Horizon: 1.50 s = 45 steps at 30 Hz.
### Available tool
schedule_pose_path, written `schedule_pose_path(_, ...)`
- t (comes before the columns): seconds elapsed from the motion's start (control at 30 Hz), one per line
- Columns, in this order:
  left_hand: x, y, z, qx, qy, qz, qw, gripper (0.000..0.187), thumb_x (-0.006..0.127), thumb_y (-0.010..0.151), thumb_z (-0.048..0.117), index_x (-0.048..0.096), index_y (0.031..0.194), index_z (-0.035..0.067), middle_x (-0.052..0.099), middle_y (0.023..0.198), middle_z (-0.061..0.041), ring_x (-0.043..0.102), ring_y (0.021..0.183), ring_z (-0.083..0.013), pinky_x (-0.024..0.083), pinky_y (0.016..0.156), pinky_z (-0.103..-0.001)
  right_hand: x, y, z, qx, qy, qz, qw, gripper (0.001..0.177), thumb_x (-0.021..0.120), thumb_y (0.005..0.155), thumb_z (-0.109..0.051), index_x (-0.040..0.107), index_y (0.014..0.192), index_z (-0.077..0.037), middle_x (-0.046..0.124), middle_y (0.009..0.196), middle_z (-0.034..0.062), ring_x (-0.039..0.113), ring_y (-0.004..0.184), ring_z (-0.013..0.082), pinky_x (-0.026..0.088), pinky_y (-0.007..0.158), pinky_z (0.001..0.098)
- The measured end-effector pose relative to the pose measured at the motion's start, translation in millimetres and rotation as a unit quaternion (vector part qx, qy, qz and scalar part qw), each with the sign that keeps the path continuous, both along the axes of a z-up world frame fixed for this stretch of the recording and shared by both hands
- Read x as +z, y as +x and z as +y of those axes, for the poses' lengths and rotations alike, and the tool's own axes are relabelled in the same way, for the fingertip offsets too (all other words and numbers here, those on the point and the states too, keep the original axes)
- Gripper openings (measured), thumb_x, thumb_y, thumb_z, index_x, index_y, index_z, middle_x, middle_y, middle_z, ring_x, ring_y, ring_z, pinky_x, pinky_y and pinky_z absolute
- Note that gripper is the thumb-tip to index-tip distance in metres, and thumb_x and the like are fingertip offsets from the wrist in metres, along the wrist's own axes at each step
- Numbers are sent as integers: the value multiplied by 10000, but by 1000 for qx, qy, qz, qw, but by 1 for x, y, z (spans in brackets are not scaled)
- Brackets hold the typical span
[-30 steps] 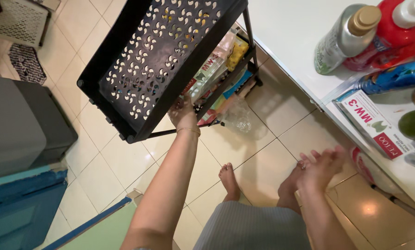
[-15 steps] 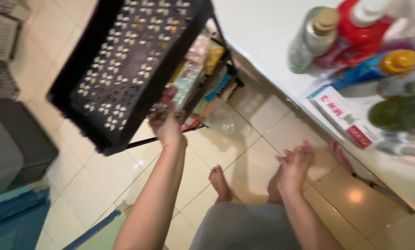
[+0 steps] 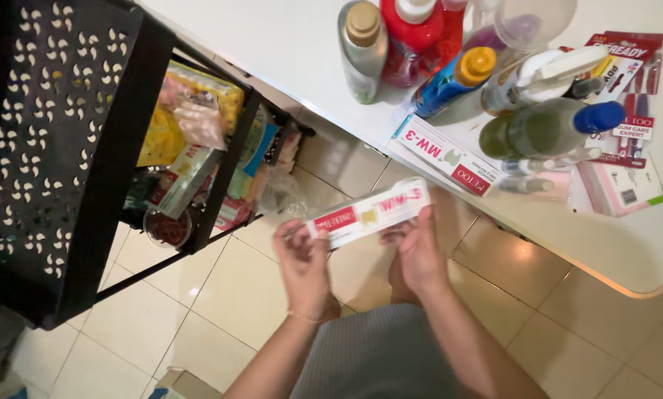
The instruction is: The person moves a rolling cart filled with various household items to a white table. They then systematically remove items from the cart, including bottles, boxes, and packets, and place them onto the table surface.
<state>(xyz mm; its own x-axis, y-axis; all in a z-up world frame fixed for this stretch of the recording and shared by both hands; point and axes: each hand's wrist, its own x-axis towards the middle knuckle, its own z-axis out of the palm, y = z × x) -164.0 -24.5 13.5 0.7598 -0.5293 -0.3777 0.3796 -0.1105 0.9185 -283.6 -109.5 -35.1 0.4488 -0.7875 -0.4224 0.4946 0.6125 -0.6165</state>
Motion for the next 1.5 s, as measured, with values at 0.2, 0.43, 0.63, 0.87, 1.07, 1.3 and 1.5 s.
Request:
schedule_pose_path(0.2,-6,-19,-45,-109,-39,25,993,542,560,778,22,245,1214,86,459,1057,-85,486,921,-123,462,790,-264,1,-39,-34,-160,-59,113,979,303,435,916,-179,291,1168,-91,520,988,78,549,771,151,480,620,297)
schedule_pose_path(0.43,-16,16,-39,-23,82,-103,991,534,567,802,112,291,1253,37,413,1198,-111,486,984,-171,442,817,-288,-12,-39,-64,-319,4,171,932,362,445,909,-187,196,1158,-104,498,1005,122,544,731,182,516,658,318)
schedule_pose_path(0.63,-17,70,-7,76,98,-129,984,520,555,816,177,258,1215,25,402,1161,-116,494,983,-163,501,762,-251,-28,-35,-62,-323,11,166,932,374,460,898,-141,207,1172,-115,484,1030,103,591,799,195,526,735,324)
schedule_pose_path(0.87,-43,128,25,180,57,-217,958,506,568,858,133,254,1226,-13,361,1228,-115,470,999,-171,421,802,-248,-37,-48,-57,-281,-60,130,949,372,474,912,3,264,1195,-115,492,967,55,512,782,155,472,690,314)
schedule_pose_path(1.07,-43,170,35,232,171,-255,923,367,625,762,105,458,1059,-30,564,1059,-161,570,910,-197,457,800,-279,-1,-38,-44,-232,-16,209,950,418,428,936,-86,201,1283,-138,454,1073,39,500,776,133,489,675,328)
schedule_pose_path(1.3,-88,223,47,180,345,-265,882,571,729,730,247,391,1073,-61,479,1077,-190,477,962,-244,373,811,-300,-5,-28,-13,-220,-18,215,951,497,408,944,-88,109,1336,-154,443,1167,64,509,906,165,482,781,349)
schedule_pose_path(1.5,-86,224,42,265,224,-163,924,409,580,784,296,479,1026,-17,579,1011,-130,575,847,-192,459,752,-277,-2,-11,6,-196,23,244,950,514,452,878,-90,186,1308,-179,405,1112,-1,432,867,108,426,742,339)
